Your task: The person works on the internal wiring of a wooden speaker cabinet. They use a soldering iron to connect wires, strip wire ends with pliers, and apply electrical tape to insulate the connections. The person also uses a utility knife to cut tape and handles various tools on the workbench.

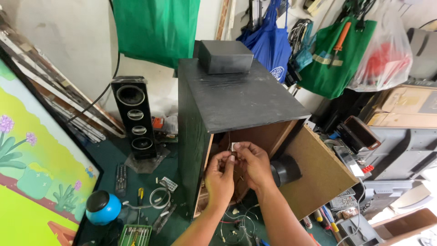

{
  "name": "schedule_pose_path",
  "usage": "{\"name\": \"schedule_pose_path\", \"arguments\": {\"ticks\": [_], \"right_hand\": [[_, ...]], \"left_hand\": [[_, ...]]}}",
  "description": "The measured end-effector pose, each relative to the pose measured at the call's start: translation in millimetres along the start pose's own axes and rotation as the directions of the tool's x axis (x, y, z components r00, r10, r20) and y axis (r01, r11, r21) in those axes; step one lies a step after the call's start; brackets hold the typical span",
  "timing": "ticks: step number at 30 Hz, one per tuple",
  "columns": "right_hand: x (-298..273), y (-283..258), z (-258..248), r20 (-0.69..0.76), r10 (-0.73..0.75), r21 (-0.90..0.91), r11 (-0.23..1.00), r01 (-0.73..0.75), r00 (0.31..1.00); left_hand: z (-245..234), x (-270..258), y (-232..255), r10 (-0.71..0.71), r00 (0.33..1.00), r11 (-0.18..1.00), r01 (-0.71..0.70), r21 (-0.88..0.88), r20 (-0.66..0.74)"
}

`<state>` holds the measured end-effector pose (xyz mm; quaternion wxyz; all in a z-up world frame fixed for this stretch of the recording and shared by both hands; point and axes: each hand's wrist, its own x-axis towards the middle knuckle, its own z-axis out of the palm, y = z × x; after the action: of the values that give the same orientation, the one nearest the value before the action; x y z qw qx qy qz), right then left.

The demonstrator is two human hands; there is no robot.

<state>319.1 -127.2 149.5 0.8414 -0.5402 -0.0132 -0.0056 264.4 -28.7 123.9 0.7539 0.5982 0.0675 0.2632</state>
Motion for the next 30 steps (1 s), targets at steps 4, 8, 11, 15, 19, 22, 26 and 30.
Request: {"name": "schedule_pose_path", "arguments": {"ticks": [4,8,11,15,19,22,26,30], "right_hand": [[-2,-1,4,-0.007,0.041,-0.058,0.997,-0.041,0.999],[-2,-1,8,0.000,0.059,-0.057,0.997,-0.059,0.998],[1,2,8,0.016,0.064,-0.062,0.996,-0.062,0.998],[-5,-5,16,0.009,0.077,-0.129,0.989,-0.076,0.997],[-2,-5,19,0.023,0.066,-0.155,0.986,-0.062,0.998],[9,7,14,0.061,0.043,-0.195,0.980,-0.030,0.997],[18,23,15,0.045,0.012,-0.141,0.990,-0.006,0.999],[20,26,15,0.034,0.004,-0.230,0.973,0.004,0.999]], "left_hand": [[0,-4,0,-0.005,0.999,0.998,0.007,0.067,-0.034],[1,-3,-3,0.047,0.997,0.995,-0.041,0.087,-0.064],[3,-2,-8,0.041,0.996,0.992,-0.032,0.122,-0.074],[2,-2,-11,0.072,0.994,0.995,-0.066,0.069,-0.084],[0,1,-14,0.174,0.981,0.974,-0.158,0.161,-0.090],[-1,1,-14,0.263,0.958,0.928,-0.221,0.299,-0.109],[-2,5,-32,0.230,0.965,0.939,-0.187,0.288,-0.123],[-1,5,-33,0.317,0.939,0.932,-0.284,0.224,-0.132]]}}
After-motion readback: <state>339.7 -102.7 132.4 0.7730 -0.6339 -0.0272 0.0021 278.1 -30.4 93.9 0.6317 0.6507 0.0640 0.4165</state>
